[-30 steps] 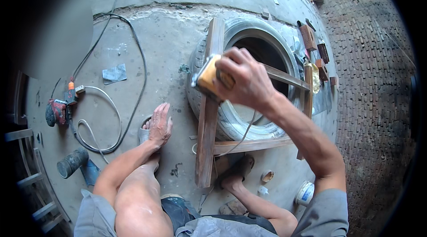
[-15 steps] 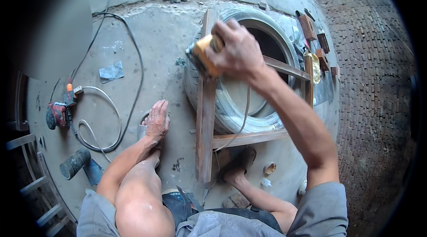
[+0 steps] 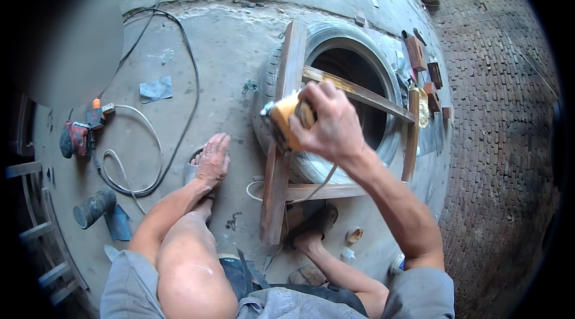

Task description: The person uses an electric sander to smooth the surfaces of a wooden frame that is resting on a tire. The person holds the frame with one hand and operates the sander with the other, moving it along the edges and flat surfaces.

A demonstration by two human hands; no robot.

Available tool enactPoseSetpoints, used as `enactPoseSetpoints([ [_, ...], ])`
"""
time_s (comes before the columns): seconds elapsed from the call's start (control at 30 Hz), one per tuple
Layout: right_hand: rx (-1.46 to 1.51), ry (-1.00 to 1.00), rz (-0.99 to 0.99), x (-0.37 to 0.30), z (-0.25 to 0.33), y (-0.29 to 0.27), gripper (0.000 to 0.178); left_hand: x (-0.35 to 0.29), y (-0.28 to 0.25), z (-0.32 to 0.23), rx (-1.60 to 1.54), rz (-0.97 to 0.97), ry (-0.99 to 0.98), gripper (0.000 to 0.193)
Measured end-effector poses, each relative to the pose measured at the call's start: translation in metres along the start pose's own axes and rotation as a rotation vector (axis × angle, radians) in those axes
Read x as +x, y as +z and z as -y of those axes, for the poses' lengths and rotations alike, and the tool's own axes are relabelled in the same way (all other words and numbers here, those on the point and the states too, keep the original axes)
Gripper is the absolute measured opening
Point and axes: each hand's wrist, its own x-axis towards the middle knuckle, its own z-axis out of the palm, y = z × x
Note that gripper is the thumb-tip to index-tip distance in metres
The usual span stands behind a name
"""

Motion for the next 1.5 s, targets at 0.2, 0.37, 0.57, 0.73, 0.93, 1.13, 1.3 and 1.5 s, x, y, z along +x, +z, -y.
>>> enactPoseSetpoints([
  [0.2, 0.001, -0.008, -0.018, 0.039, -0.023, -0.003, 0.036, -0.001, 0.0, 0.001, 0.022, 0.008, -0.001, 0.068],
  [0.37, 0.007, -0.066, 0.033, -0.002, -0.006, -0.003, 0.029, -0.002, -0.001, 0.0, -0.015, 0.01, -0.006, 0.066],
  [0.57, 0.015, -0.063, 0.032, -0.011, -0.001, 0.0, 0.029, -0.002, -0.002, -0.002, -0.01, -0.01, -0.002, 0.064],
  [0.73, -0.015, -0.022, 0.019, 0.041, -0.015, -0.003, 0.035, 0.0, 0.0, 0.0, 0.018, -0.038, 0.038, 0.064],
  [0.93, -0.035, 0.032, 0.032, 0.073, -0.025, -0.009, 0.042, 0.001, -0.001, 0.0, 0.039, -0.027, 0.054, 0.064],
  [1.13, 0.091, -0.191, 0.006, 0.01, -0.021, 0.007, 0.029, 0.001, 0.002, 0.003, 0.023, -0.015, 0.036, 0.064],
  [1.3, 0.238, -0.319, 0.127, -0.083, 0.009, 0.013, 0.047, -0.002, 0.002, 0.004, 0.031, 0.011, 0.015, 0.065],
  [1.5, 0.158, -0.367, 0.101, -0.088, 0.009, 0.013, 0.042, 0.0, -0.002, 0.003, 0.04, -0.003, 0.022, 0.066],
])
